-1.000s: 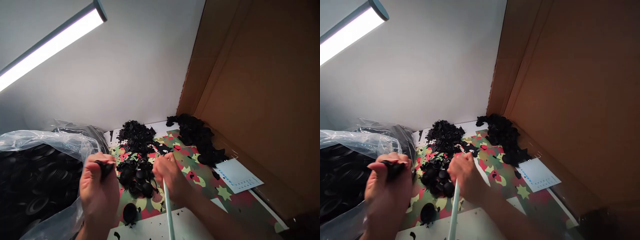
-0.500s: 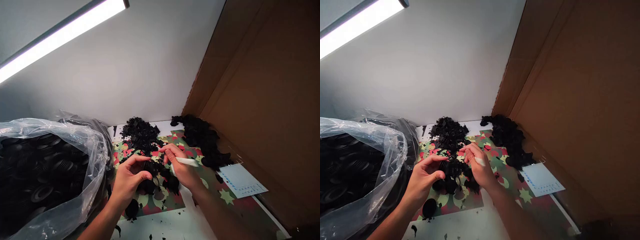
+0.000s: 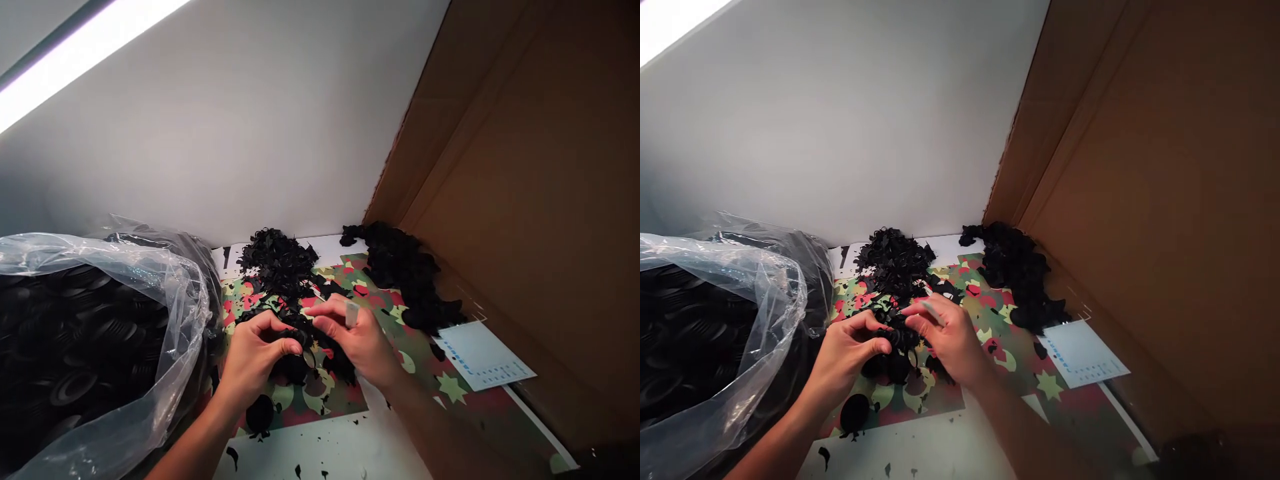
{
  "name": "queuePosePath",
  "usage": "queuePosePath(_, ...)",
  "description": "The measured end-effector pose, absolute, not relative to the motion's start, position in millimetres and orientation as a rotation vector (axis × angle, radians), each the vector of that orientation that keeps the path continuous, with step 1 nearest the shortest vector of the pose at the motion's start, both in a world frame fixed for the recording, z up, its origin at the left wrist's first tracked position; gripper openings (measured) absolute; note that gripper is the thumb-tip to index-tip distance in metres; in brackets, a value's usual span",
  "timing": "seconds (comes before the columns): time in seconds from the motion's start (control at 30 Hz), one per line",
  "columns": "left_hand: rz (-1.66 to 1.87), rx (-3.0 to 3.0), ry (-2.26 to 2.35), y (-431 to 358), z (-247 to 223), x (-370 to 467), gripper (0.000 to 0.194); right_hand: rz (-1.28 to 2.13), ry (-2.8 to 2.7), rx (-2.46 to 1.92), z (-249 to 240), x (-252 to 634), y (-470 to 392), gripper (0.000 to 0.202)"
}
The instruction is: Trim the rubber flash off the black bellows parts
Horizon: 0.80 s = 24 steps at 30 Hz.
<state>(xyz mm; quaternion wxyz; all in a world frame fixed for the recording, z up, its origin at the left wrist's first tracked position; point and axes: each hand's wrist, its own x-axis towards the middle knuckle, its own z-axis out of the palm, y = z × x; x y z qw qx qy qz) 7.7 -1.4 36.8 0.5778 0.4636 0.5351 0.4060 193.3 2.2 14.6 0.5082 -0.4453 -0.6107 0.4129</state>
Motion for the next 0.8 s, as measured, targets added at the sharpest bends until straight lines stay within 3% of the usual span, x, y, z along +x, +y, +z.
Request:
queuePosePath(0.17,0.936,1.237,1.346,-1,36,10,0.036,0.986,-1.513,-1.034,16,175,-7,0.008)
queuePosePath(0.4,0.768,1.226,1.234,-4,39,13,0.035,0.769,-1.474,-1.204,9,191,7,0.019)
queuePosePath(0.63,1.016,1.161,1.067,-2,40,8,0.034,0.749,-1.611,-1.355,0,205,24,0.037)
queuePosePath(0.8,1.110,1.182,1.048,-1,39,9,0.035,1.132,-1.512,-1.256,9,189,7,0.054)
